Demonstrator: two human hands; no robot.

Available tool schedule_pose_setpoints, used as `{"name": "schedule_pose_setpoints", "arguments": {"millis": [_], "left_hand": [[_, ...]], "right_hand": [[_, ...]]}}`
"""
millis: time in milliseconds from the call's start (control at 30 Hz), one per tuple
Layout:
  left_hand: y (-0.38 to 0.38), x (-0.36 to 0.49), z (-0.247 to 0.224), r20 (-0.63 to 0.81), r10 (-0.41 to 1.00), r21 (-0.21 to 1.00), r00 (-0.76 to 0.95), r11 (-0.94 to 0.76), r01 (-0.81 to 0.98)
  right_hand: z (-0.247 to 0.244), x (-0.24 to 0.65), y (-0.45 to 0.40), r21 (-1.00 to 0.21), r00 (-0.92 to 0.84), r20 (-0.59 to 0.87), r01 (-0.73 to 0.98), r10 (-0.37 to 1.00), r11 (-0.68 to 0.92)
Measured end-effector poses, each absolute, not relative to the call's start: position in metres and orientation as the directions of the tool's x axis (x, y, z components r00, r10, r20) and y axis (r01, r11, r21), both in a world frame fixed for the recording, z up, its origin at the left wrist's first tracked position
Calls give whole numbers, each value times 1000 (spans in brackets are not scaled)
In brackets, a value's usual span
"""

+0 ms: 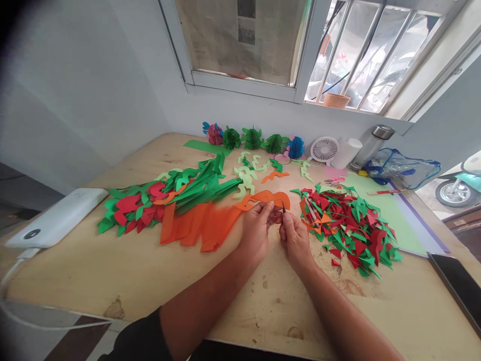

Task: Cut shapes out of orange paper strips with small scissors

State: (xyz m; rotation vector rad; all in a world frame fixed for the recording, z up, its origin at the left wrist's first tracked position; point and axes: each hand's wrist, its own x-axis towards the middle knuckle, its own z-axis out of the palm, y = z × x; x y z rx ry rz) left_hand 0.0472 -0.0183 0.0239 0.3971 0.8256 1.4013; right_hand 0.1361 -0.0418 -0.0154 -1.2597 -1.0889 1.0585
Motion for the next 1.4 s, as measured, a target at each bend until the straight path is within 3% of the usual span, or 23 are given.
{"name": "schedule_pose_setpoints", "arguments": {"millis": [1400], "left_hand": [[-16,44,21,-276,961,701,-28,181,-690]], "right_hand": [[-11,134,-42,-997,156,-27,-82,987,-15]]}}
